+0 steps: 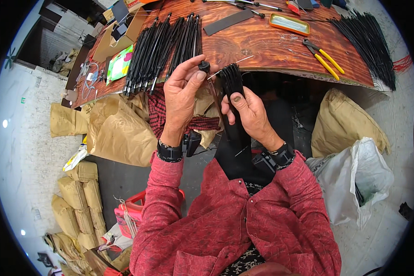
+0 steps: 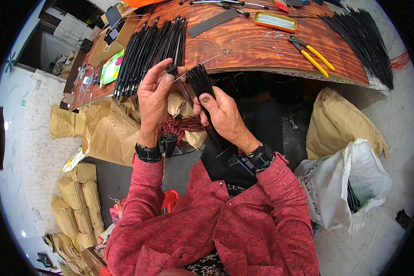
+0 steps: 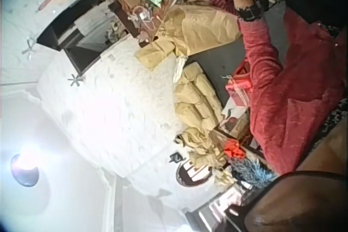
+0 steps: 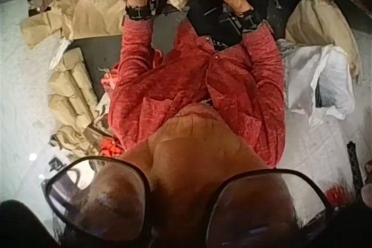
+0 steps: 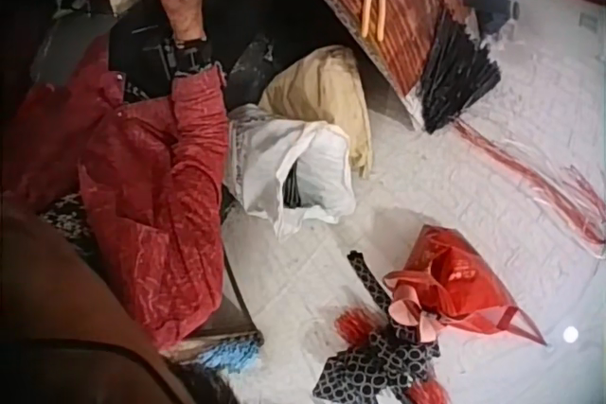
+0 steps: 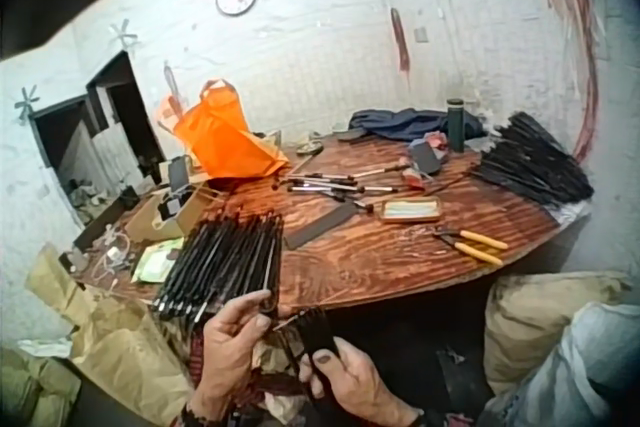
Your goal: Bundling and securing groups of black electrical cables using tape.
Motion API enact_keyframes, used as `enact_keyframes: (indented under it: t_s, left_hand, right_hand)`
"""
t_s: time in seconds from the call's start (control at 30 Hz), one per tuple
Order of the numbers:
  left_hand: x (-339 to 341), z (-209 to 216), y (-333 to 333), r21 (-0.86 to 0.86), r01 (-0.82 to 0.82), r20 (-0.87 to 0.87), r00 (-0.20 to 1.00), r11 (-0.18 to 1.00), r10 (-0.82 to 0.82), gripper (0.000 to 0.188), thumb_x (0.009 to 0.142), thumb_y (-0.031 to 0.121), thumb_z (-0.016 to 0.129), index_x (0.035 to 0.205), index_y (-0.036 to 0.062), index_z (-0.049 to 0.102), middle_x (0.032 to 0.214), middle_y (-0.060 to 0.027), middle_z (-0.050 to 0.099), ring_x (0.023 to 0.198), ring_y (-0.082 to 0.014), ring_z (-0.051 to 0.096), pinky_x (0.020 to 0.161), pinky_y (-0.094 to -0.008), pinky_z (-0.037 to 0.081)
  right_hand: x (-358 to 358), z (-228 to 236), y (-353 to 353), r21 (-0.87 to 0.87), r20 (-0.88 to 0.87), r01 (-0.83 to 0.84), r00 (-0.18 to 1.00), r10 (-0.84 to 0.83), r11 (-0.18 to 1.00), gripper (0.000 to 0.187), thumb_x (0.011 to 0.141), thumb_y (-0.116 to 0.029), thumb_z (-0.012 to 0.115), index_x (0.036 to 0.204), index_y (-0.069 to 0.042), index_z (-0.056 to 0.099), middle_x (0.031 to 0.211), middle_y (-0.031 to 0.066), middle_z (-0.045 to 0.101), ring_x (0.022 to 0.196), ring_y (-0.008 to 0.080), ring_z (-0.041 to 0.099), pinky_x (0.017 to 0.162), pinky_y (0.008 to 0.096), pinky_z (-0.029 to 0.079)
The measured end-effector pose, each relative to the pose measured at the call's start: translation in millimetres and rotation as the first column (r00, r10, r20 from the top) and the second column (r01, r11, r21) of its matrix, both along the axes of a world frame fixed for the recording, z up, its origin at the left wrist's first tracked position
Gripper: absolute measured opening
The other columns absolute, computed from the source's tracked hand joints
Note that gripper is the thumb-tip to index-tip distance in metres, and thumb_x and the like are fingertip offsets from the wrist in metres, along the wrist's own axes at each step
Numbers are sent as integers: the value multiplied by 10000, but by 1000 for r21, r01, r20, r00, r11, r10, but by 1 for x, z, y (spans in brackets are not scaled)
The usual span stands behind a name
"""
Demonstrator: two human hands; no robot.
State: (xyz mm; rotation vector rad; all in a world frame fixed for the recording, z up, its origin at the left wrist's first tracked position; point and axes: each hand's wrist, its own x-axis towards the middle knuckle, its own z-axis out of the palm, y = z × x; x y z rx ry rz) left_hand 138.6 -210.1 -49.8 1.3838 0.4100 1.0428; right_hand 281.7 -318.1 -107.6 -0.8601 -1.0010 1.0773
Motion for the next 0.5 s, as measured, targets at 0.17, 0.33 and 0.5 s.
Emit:
enact_keyframes:
  t_s: [0.17,0.33,0.5]
  left_hand:
    - [-2,-11,5,47,-45,-127,991,998,51,400,968,58,646,1354,-9,566,1149,-112,704,993,-130,662,895,-271,540]
    - [1,-13,-1,-38,20,-74,997,999,-23,422,968,53,643,1375,-4,547,1210,-149,686,1009,-140,662,913,-278,541]
    - [-1,-16,-1,-35,16,-98,995,999,-20,418,971,54,636,1375,-3,543,1245,-168,671,1007,-140,656,896,-290,548]
  right_hand:
    - [-3,-2,3,6,-7,3,1000,-3,1000,410,1062,-410,483,1044,-8,560,844,47,621,614,77,528,590,221,462]
    - [-6,-15,3,-9,-29,11,1000,-12,1000,407,1065,-407,476,1046,-9,563,835,41,620,621,76,530,595,222,462]
    - [-8,-16,2,-11,-49,5,999,-6,1000,409,1066,-407,475,1048,-9,565,827,37,618,626,76,536,599,222,462]
